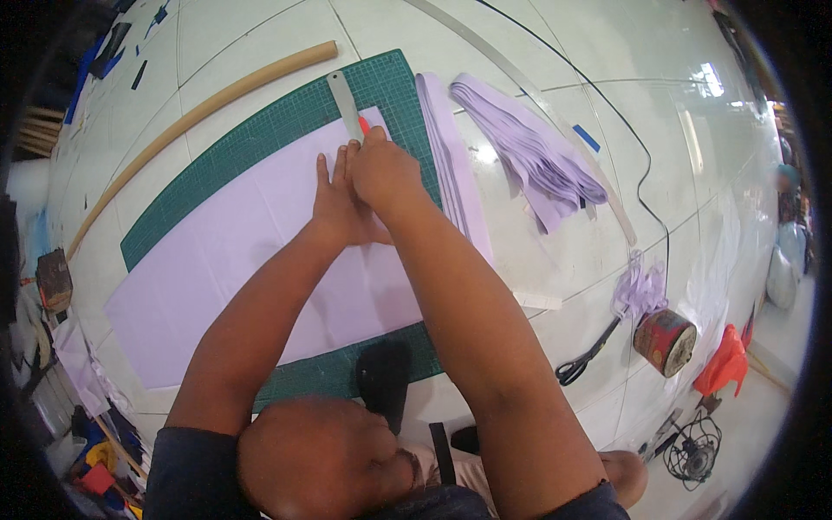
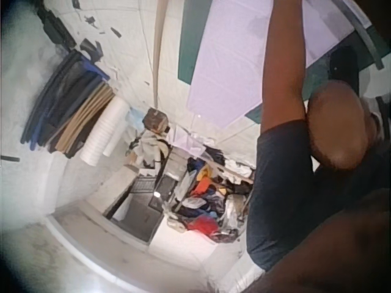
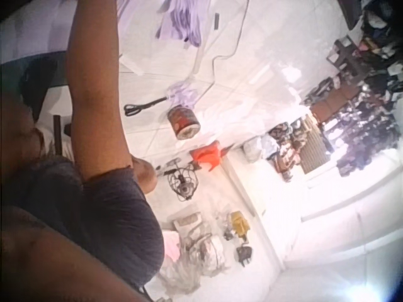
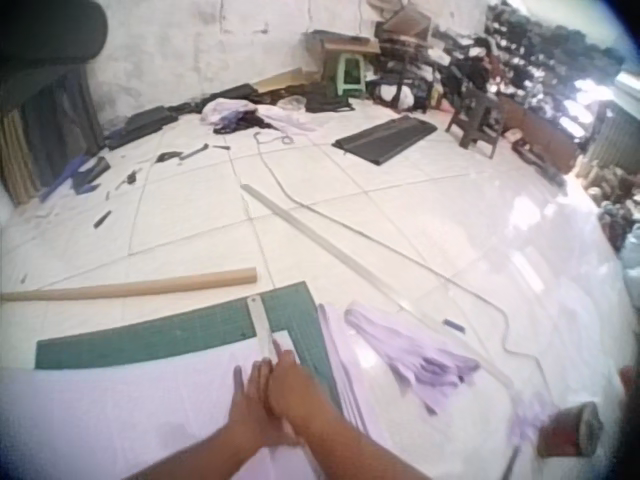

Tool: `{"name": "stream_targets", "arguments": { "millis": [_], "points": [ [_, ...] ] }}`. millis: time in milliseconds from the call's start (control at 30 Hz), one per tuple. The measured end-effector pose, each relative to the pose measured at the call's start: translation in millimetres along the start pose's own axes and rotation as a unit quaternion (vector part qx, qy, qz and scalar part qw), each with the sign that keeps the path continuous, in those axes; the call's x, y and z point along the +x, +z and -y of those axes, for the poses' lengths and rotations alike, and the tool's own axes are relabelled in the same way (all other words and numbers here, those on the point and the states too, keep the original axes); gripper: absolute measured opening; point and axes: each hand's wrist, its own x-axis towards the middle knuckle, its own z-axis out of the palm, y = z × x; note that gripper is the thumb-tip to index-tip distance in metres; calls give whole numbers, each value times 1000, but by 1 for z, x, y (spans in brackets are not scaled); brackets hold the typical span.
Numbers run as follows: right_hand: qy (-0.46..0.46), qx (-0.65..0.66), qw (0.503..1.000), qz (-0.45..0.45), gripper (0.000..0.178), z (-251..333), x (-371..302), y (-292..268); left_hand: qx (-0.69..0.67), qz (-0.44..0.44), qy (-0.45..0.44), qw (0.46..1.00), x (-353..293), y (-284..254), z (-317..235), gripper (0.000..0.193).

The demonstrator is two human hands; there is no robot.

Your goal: The person cuts strips of white fabric from a larger piece using a utility knife and a metal ruler on a green cutting mat.

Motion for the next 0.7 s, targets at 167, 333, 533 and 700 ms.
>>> {"name": "stream_targets", "arguments": {
  "millis": [167, 333, 533, 700],
  "points": [
    [-19, -52, 998, 27, 27, -39, -52, 15, 57, 1, -17, 998, 6, 5, 3, 149],
    [34, -45, 997, 44, 29, -74, -99, 14, 7, 12, -11, 1000, 1, -9, -2, 150],
    [-7, 31, 999, -38, 28, -83, -146, -61, -39, 7, -8, 999, 4, -6, 3, 152],
    [64, 149, 983, -81, 26, -157, -190, -48, -256, -135, -57, 955, 30, -30, 22, 99]
  ]
}}
